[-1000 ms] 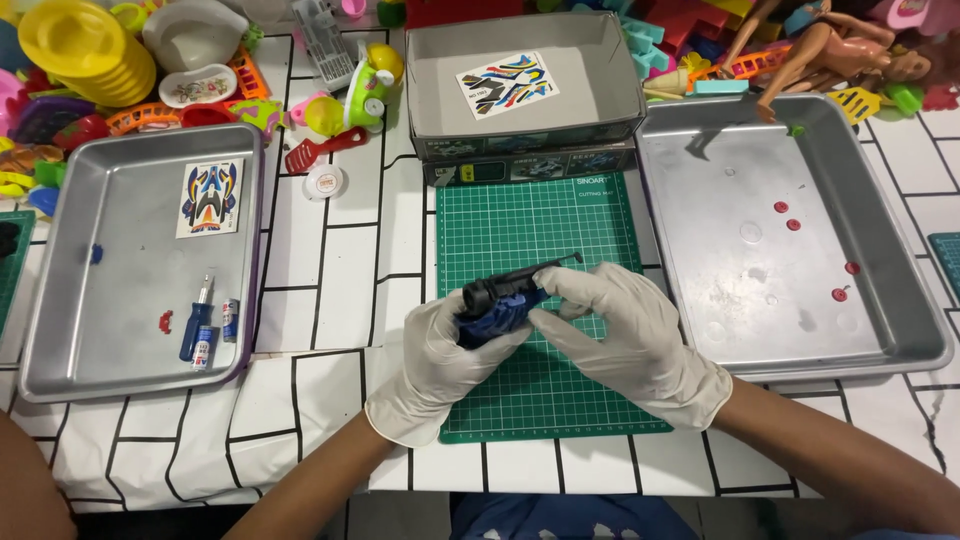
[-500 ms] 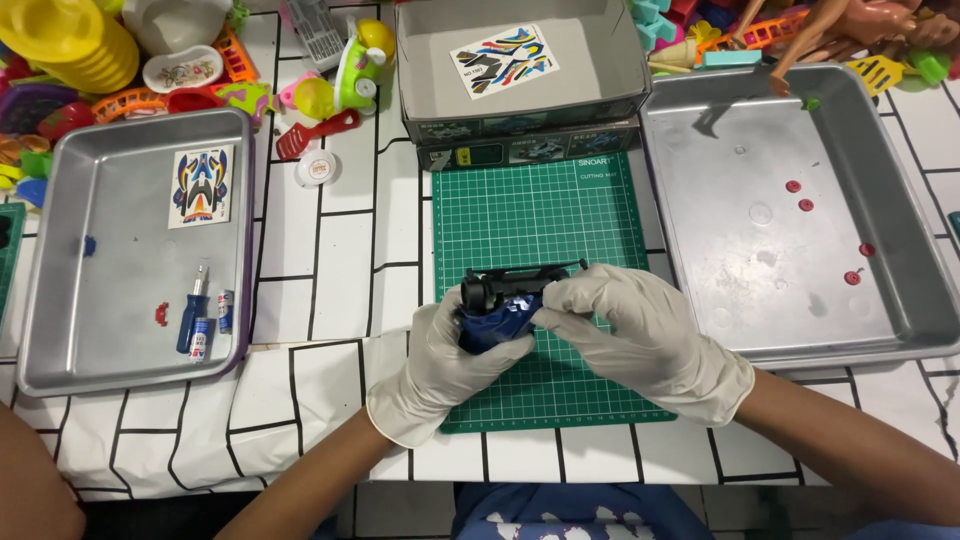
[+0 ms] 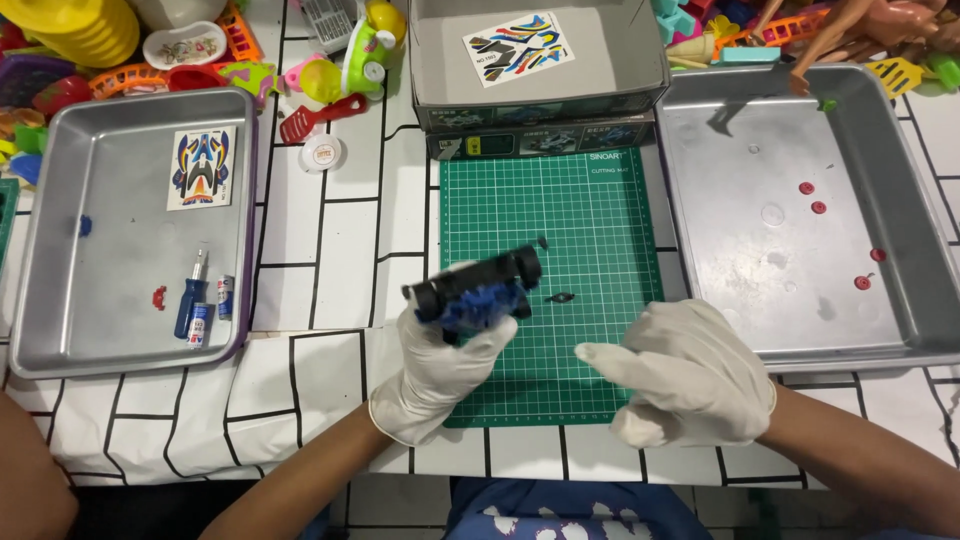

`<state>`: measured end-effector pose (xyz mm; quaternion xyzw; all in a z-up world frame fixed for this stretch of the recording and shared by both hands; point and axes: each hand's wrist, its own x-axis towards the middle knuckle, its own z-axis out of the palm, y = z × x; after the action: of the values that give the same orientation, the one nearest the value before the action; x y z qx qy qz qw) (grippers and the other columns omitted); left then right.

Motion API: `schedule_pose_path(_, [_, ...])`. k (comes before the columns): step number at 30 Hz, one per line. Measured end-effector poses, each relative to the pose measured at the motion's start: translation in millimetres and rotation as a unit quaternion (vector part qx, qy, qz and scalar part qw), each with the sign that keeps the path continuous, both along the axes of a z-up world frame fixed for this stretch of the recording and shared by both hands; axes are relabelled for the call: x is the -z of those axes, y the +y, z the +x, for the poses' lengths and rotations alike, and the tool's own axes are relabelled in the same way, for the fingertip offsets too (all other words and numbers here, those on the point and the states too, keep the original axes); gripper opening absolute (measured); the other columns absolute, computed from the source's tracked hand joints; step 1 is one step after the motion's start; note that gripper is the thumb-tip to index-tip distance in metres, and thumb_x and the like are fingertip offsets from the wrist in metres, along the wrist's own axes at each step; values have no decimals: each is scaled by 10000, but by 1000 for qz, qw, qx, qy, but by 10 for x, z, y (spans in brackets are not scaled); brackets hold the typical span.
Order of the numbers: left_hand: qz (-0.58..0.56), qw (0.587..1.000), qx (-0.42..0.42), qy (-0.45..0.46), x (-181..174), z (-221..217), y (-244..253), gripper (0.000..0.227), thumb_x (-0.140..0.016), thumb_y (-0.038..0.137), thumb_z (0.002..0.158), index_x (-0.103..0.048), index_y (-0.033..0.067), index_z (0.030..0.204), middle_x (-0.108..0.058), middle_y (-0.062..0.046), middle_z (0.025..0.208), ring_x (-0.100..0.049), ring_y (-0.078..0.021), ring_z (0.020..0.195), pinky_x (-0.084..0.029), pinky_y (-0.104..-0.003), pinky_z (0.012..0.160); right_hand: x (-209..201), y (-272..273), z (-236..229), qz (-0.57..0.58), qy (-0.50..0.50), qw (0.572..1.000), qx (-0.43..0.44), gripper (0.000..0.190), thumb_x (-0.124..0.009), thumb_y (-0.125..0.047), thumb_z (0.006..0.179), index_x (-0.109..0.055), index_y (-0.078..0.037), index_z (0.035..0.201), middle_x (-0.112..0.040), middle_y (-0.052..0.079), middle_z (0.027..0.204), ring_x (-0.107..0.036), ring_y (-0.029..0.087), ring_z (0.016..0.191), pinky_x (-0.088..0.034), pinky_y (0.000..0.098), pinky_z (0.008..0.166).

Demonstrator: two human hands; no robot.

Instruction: The person assembles a blue toy car on a green cutting mat. They attach the wheels to the chassis, place the blue body shell over the frame, and then attach red wheel caps to the wheels.

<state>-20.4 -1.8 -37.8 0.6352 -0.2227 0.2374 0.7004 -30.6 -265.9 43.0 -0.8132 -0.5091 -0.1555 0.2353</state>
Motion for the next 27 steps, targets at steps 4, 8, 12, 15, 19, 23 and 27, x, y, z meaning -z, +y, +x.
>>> schedule_pose_path(4, [50, 998, -38, 8, -515, 86, -14, 323, -800, 313, 895, -615, 148, 1101, -682, -46, 958, -679, -168, 827, -581, -292, 753, -319, 498, 12, 236, 219, 946, 27, 676, -536, 78, 924, -423, -208, 1527, -482, -139, 553, -427, -15, 429, -442, 152, 507])
schedule_pose_path(8, [144, 989, -21, -37, -513, 246, -27, 353, -748, 128, 911, -548, 51, 1192, -672, -52, 930, -670, -178, 782, -614, -303, 715, -278, 857, 37, 239, 240, 918, 208, 716, -960, -312, 637, -637, -104, 1242, -666, 51, 1080, -657, 145, 959, -596, 254, 805])
schedule_pose_path(12, [322, 934, -67, -142, -360, 479, -77, 515, -749, 62, 906, -483, 28, 1346, -659, -120, 1112, -688, -263, 902, -604, -368, 740, -151, 1014, 109, 360, 189, 890, 206, 679, -894, -22, 724, -459, -50, 1244, -520, 117, 1216, -647, 203, 1062, -609, 300, 921])
schedule_pose_path(15, [296, 933, -71, -191, -489, 492, -130, 458, -651, 10, 983, -404, 56, 1366, -633, -205, 1119, -666, -326, 889, -576, -379, 695, -94, 969, 175, 411, 248, 856, 191, 672, -907, -80, 681, -495, -75, 1211, -582, 121, 1249, -664, 202, 1074, -629, 307, 892])
schedule_pose_path(19, [294, 927, -54, -228, -497, 397, -114, 951, -685, 32, 993, -49, 184, 1683, -542, -233, 1333, -645, -345, 1087, -601, -423, 895, -76, 781, 314, 340, 193, 901, 186, 564, -819, -63, 709, -602, -40, 1228, -623, 123, 1218, -659, 214, 1097, -636, 300, 910])
schedule_pose_path(23, [328, 928, -99, -149, -597, 171, -120, 838, -680, 83, 958, -164, 37, 1617, -569, -224, 1466, -632, -377, 1192, -575, -438, 927, -23, 702, 374, 310, 141, 925, 169, 630, -874, -81, 739, -569, -80, 1290, -582, 120, 1321, -552, 275, 1303, -553, 381, 1077])
schedule_pose_path(27, [316, 936, -30, 155, -844, -65, -245, 955, -746, 128, 816, -197, 78, 1596, -400, -190, 1600, -459, -349, 1435, -372, -446, 1184, -129, 874, 296, 371, 260, 880, 145, 655, -820, -68, 822, -460, -43, 1368, -558, 139, 1373, -667, 250, 1204, -580, 376, 1069])
